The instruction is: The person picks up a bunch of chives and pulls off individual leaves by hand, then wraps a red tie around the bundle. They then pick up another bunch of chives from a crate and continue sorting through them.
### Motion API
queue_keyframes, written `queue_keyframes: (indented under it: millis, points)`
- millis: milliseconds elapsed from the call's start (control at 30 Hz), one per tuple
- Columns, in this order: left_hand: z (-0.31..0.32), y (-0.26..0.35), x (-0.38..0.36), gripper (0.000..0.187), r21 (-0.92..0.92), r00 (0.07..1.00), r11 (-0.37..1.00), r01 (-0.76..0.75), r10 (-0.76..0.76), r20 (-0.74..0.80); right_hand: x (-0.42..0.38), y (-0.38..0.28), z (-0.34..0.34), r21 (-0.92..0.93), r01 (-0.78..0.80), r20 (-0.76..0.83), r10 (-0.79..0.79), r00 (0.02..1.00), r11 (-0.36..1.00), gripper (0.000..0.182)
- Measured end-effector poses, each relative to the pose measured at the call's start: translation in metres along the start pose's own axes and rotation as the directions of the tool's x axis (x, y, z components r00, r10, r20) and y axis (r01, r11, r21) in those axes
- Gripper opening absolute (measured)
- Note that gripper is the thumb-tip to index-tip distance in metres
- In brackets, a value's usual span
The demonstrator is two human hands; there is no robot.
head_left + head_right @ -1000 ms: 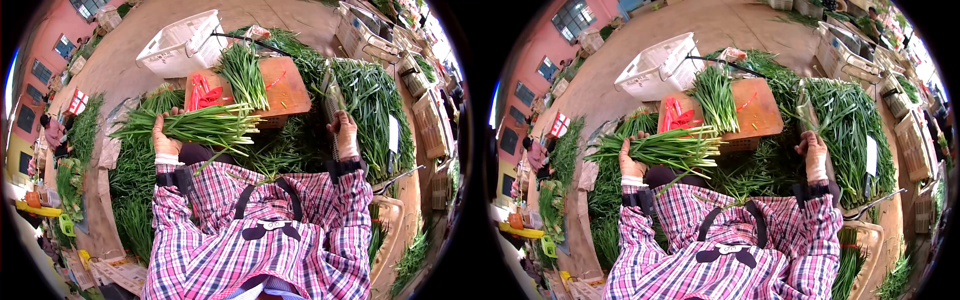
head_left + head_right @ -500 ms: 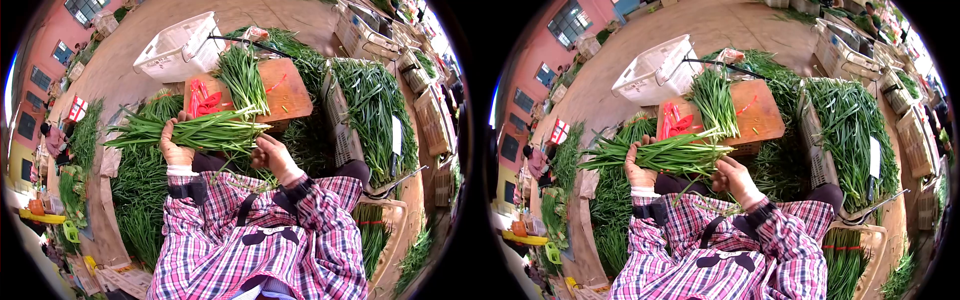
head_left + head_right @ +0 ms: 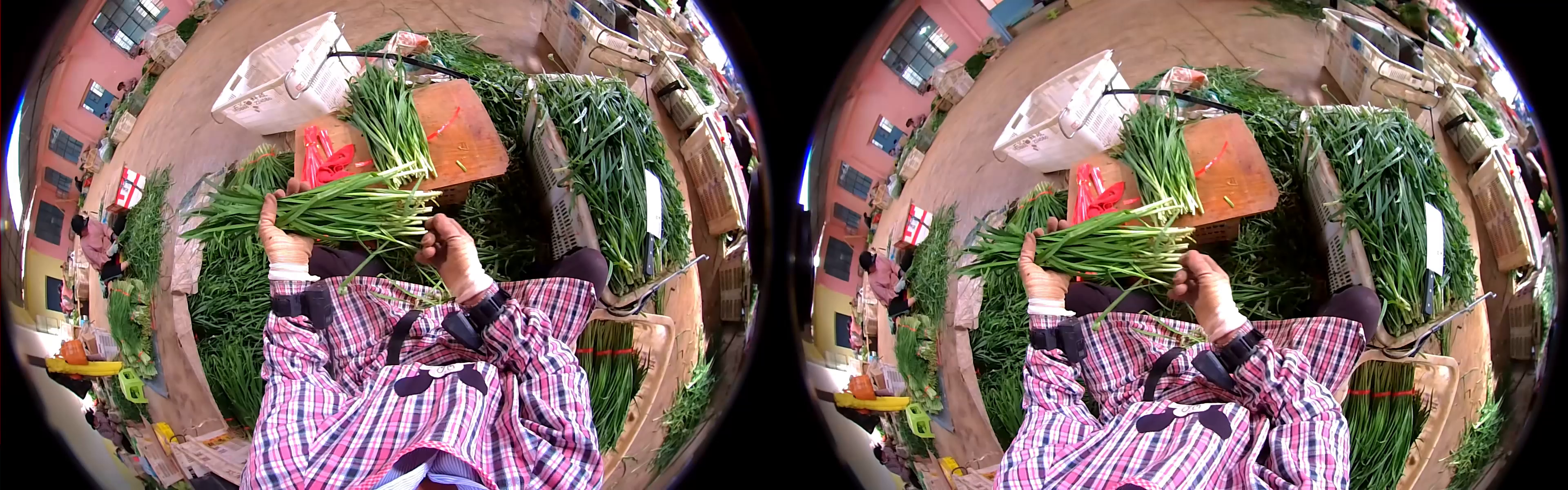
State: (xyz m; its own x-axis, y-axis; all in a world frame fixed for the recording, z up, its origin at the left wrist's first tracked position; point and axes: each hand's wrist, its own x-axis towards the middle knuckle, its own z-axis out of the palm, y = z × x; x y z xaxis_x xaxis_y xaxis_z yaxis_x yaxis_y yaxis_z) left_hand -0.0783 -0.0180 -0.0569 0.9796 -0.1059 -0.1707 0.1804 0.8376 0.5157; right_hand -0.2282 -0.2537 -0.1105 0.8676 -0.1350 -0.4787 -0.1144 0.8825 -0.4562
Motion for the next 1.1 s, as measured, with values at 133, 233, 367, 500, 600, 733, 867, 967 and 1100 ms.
queue_keyframes:
  millis: [133, 233, 367, 500, 600, 733, 867, 967, 1100]
  points:
    - [0.006, -0.006, -0.003, 0.019, -0.002, 1.0, 1.0, -0.005, 0.005, -0.011, -0.003, -0.004, -0.006, 0.029, 0.082, -0.015, -0.081, 0.997, 0.996, 0.029]
    - [0.013, -0.01, -0.007, 0.019, 0.028, 1.0, 0.999, -0.015, 0.016, -0.009, -0.005, -0.005, 0.002, -0.047, 0.053, 0.025, -0.052, 0.998, 0.997, 0.035]
    - [0.011, -0.019, -0.009, 0.018, 0.064, 0.998, 0.998, 0.025, -0.029, 0.062, 0.001, -0.006, 0.015, -0.159, -0.122, 0.053, 0.132, 0.99, 0.98, 0.034]
    - [0.009, -0.019, -0.001, 0.018, 0.06, 0.997, 0.997, 0.038, -0.042, 0.068, 0.005, -0.004, 0.026, -0.169, -0.103, 0.129, 0.125, 0.984, 0.98, 0.026]
    - [0.006, -0.005, 0.012, 0.02, 0.107, 0.984, 0.986, 0.132, -0.143, 0.109, -0.002, -0.009, 0.018, -0.192, -0.141, 0.257, 0.189, 0.948, 0.971, 0.026]
    - [0.001, 0.015, 0.028, 0.021, 0.143, 0.966, 0.972, 0.187, -0.208, 0.155, -0.011, -0.02, -0.016, 0.044, -0.206, 0.608, 0.137, 0.782, 0.978, 0.028]
    - [0.002, 0.037, 0.04, 0.022, 0.176, 0.985, 0.98, 0.092, -0.116, 0.129, -0.031, -0.05, -0.038, -0.088, -0.122, 0.607, 0.15, 0.78, 0.989, 0.025]
    - [-0.008, 0.054, 0.049, 0.023, 0.161, 0.999, 0.987, -0.002, -0.005, 0.043, -0.041, -0.078, -0.055, -0.223, -0.082, 0.48, 0.182, 0.858, 0.971, 0.026]
    - [-0.017, 0.063, 0.048, 0.021, 0.073, 0.998, 0.997, -0.04, 0.042, -0.038, -0.047, -0.097, -0.054, -0.975, 0.161, 0.112, 0.291, 0.95, -0.152, 0.036]
